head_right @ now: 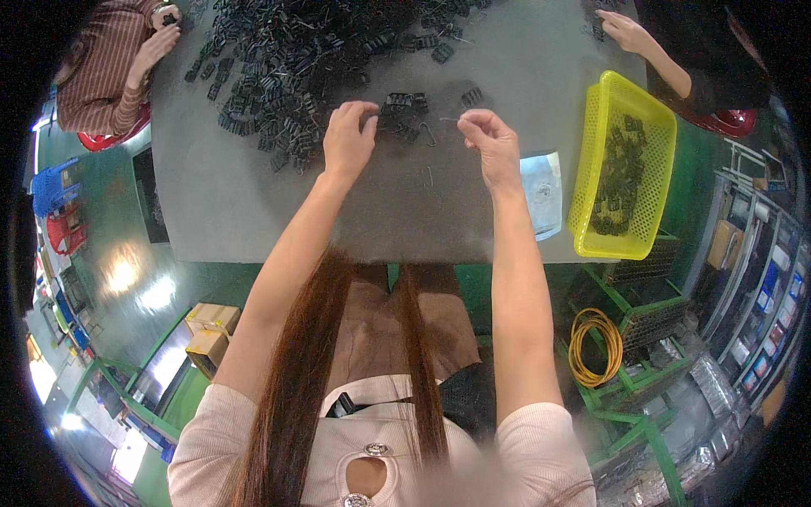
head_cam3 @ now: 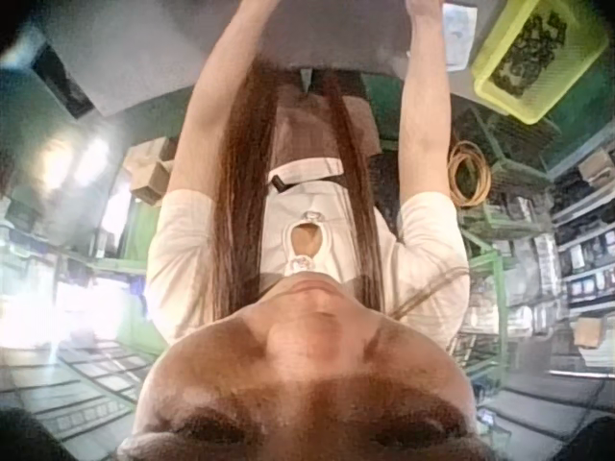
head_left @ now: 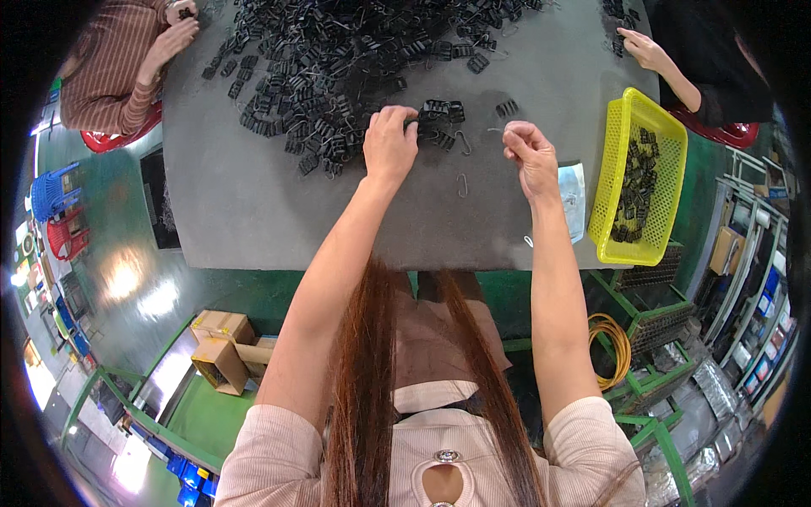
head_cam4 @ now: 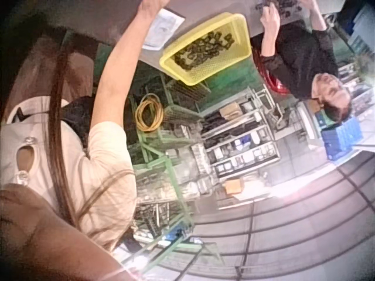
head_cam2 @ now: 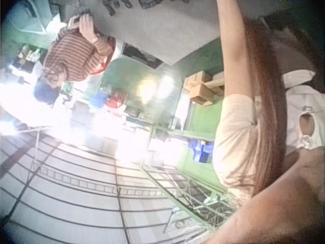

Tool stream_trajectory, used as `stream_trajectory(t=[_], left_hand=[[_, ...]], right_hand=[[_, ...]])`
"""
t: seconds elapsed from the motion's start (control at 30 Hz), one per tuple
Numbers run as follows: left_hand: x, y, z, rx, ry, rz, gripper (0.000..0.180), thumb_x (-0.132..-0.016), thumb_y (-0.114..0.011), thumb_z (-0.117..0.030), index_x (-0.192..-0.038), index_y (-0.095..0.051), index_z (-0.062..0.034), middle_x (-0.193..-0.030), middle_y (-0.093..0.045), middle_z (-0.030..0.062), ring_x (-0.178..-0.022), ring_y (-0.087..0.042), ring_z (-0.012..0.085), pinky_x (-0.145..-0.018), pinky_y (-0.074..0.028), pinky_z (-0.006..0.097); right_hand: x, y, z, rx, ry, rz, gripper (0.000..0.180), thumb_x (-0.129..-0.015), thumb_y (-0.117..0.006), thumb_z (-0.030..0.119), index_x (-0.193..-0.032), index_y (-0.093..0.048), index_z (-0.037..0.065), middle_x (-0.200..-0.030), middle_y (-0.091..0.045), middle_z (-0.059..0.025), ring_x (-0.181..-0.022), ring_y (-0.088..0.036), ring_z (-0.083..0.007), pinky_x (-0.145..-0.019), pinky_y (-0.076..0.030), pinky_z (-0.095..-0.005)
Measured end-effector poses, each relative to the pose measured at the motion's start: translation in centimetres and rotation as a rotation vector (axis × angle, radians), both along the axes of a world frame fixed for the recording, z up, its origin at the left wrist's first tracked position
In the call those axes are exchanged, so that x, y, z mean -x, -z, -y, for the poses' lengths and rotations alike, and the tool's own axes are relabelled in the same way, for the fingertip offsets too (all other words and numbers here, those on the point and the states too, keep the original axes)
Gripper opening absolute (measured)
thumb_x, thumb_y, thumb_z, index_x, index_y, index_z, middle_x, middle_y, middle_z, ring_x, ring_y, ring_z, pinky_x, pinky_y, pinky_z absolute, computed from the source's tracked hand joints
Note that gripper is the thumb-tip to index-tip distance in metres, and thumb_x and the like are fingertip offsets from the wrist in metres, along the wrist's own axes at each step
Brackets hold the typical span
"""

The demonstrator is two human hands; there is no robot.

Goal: The person repeatedly picks small black plastic clips and metal hooks from a large pile on a table, joins them by hand, and places the assembled units into a yellow basket. The person occasionally sweeps loose hooks aside to access more clips.

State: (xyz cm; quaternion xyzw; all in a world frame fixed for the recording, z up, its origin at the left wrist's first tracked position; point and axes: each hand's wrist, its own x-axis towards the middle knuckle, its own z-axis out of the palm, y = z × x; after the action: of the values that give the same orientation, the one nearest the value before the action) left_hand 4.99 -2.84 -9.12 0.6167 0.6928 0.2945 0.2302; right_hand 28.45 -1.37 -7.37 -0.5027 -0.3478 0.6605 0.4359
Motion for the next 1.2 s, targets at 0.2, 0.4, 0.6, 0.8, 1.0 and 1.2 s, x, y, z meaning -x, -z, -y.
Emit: stream_trajectory(t=[0.2,0.4,0.6,0.8,1.0,1.2], left_hand=[[-2.1,1.0,-3.1,-0.100,0.280,-0.448,0.022,-0.077,-0.067,-0.026,-0.095,-0.061,-0.0147,-0.098,-0.056,0.0028,-0.096,-0.053,0.0226,-0.075,-0.043,0.038],[-1.2,2.1,-4.1,0.065,0.316,-0.766,0.023,-0.078,-0.065,-0.023,-0.097,-0.057,-0.0143,-0.099,-0.053,0.0029,-0.090,-0.054,0.0232,-0.072,-0.044,0.039],[-0.8,-4.1,-4.4,0.260,0.223,0.241,0.018,-0.081,-0.065,-0.018,-0.090,-0.065,-0.0017,-0.079,-0.065,0.0089,-0.078,-0.060,0.0169,-0.074,-0.046,0.029],[3.0,-1.8,-3.8,0.604,0.061,0.740,0.021,-0.086,-0.064,-0.022,-0.099,-0.063,-0.0062,-0.087,-0.062,-0.0022,-0.080,-0.054,0.0073,-0.070,-0.043,0.022],[2.9,-2.0,-1.7,0.648,0.158,0.431,0.021,-0.085,-0.062,-0.020,-0.097,-0.065,-0.0033,-0.086,-0.065,0.0006,-0.081,-0.057,0.0094,-0.072,-0.045,0.026],[4.4,-0.3,-1.5,0.214,0.000,0.008,0.022,-0.081,-0.063,-0.016,-0.101,-0.065,-0.0078,-0.091,-0.065,0.0094,-0.083,-0.062,0.0228,-0.074,-0.048,0.033]], right_hand=[[0.4,1.9,-0.6,-0.044,-0.273,0.401,0.021,-0.076,-0.073,0.018,-0.091,-0.066,0.005,-0.083,-0.064,-0.0021,-0.072,-0.055,-0.0106,-0.067,-0.044,-0.0272],[-0.2,2.3,-2.4,-0.244,0.006,1.101,0.032,-0.076,-0.069,0.022,-0.105,-0.062,0.013,-0.104,-0.056,-0.0073,-0.099,-0.056,-0.0260,-0.083,-0.047,-0.0368],[0.3,3.2,-4.0,-0.379,-0.009,1.243,0.040,-0.074,-0.070,0.020,-0.112,-0.058,0.017,-0.113,-0.052,-0.0087,-0.110,-0.050,-0.0288,-0.087,-0.046,-0.0409],[4.7,3.2,-5.2,-0.589,-0.132,1.119,0.017,-0.074,-0.068,0.012,-0.090,-0.066,0.017,-0.097,-0.056,-0.0039,-0.096,-0.054,-0.0259,-0.081,-0.048,-0.0377],[8.0,3.1,-6.6,-0.623,-0.387,1.208,0.021,-0.073,-0.070,0.015,-0.093,-0.064,0.013,-0.096,-0.056,-0.0042,-0.097,-0.056,-0.0254,-0.078,-0.050,-0.0382],[5.3,2.4,-6.3,-0.479,-0.689,1.347,0.013,-0.077,-0.066,0.020,-0.083,-0.060,0.010,-0.089,-0.061,-0.0077,-0.088,-0.062,-0.0283,-0.073,-0.050,-0.0404]])
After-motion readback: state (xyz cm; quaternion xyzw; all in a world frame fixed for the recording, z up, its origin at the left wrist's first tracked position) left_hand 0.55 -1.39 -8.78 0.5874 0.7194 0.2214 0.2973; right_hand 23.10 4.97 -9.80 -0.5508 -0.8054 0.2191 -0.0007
